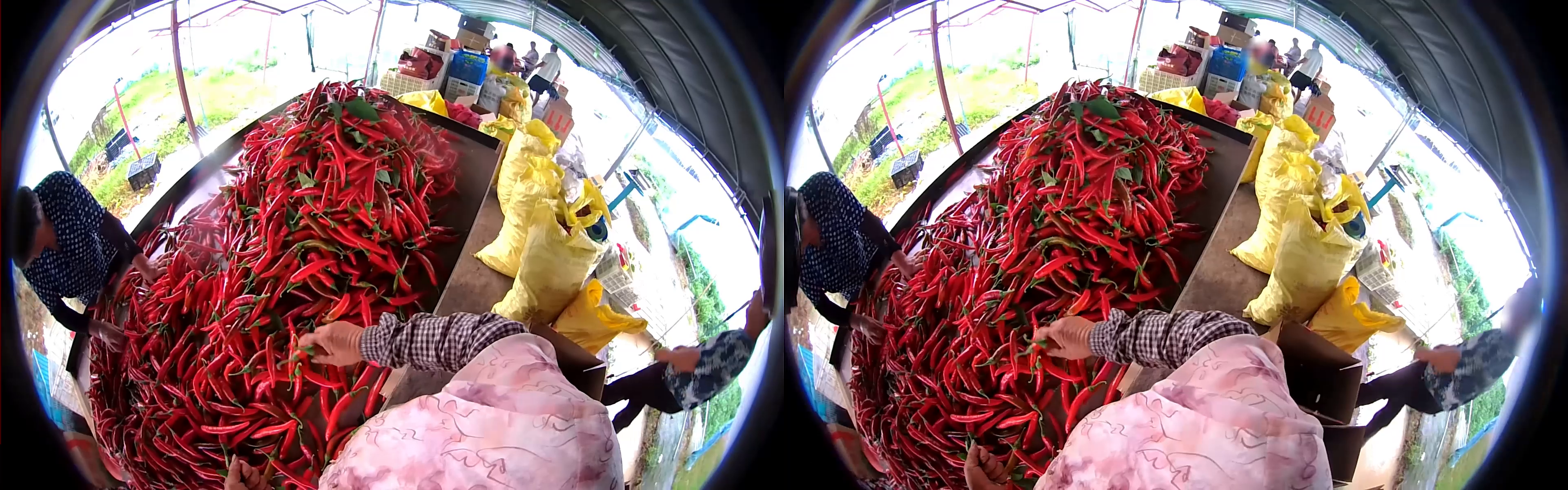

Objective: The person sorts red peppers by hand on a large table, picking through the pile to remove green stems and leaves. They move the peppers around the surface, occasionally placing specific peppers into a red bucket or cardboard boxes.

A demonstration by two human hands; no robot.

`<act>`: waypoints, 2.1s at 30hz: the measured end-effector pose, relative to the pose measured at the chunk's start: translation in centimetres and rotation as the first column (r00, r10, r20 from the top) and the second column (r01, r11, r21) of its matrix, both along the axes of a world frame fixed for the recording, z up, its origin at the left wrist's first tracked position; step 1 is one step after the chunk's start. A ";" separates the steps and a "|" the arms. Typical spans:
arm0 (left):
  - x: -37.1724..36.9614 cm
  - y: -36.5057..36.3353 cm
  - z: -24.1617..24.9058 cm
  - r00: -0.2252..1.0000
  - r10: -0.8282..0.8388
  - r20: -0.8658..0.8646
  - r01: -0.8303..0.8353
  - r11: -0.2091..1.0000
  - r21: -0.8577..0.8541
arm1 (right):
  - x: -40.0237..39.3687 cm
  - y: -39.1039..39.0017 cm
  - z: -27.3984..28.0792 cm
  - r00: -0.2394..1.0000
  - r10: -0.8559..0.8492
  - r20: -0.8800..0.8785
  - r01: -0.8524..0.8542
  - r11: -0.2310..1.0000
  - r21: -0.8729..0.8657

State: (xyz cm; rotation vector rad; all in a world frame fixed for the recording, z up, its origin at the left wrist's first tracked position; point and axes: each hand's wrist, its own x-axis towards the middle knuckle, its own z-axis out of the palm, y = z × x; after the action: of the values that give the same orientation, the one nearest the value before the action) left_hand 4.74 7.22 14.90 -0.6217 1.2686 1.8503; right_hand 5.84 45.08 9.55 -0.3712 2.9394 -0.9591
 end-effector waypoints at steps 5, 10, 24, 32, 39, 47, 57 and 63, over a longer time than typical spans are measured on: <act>1.5 3.2 -1.5 1.000 -0.012 -0.028 0.016 0.993 0.116 | -4.9 -1.5 -0.8 0.992 -0.124 0.036 0.126 0.990 -0.063; 2.7 1.8 -7.4 -0.111 -0.574 -0.811 -0.188 0.814 -0.550 | -4.2 -1.0 -3.3 0.982 -0.127 -0.142 0.127 0.992 -0.007; 1.1 8.6 -12.7 0.089 -0.766 -0.637 -0.171 0.618 -0.767 | 1.8 -3.4 -6.0 0.992 -0.118 0.039 0.087 0.881 0.465; -3.1 9.0 -16.2 0.160 -0.973 -0.165 0.008 0.168 -0.986 | 4.7 -7.3 -7.4 0.959 0.279 -0.054 -0.279 0.960 0.013; -2.6 8.9 -14.5 0.190 -0.981 -0.031 0.065 0.044 -0.997 | 7.1 -1.0 -4.1 0.970 0.089 -0.225 -0.095 0.995 -0.016; -2.8 9.2 -14.6 0.241 -0.966 -0.088 0.073 0.109 -0.991 | 7.1 7.8 -6.5 0.745 -0.645 0.170 0.607 0.761 0.229; -2.7 9.1 -14.7 0.268 -0.963 -0.043 0.079 0.066 -0.995 | 3.9 -3.9 -7.3 0.949 -0.125 0.289 0.160 0.982 -0.100; -2.7 9.1 -14.8 0.285 -0.954 -0.091 0.046 0.109 -0.993 | 5.2 5.4 -4.6 0.847 -0.509 -0.153 0.516 0.856 0.010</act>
State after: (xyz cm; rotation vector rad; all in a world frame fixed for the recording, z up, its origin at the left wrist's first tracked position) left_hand 2.05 16.27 0.14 0.4656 2.6857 0.3432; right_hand 11.04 50.50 4.97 0.3969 3.2611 -0.9193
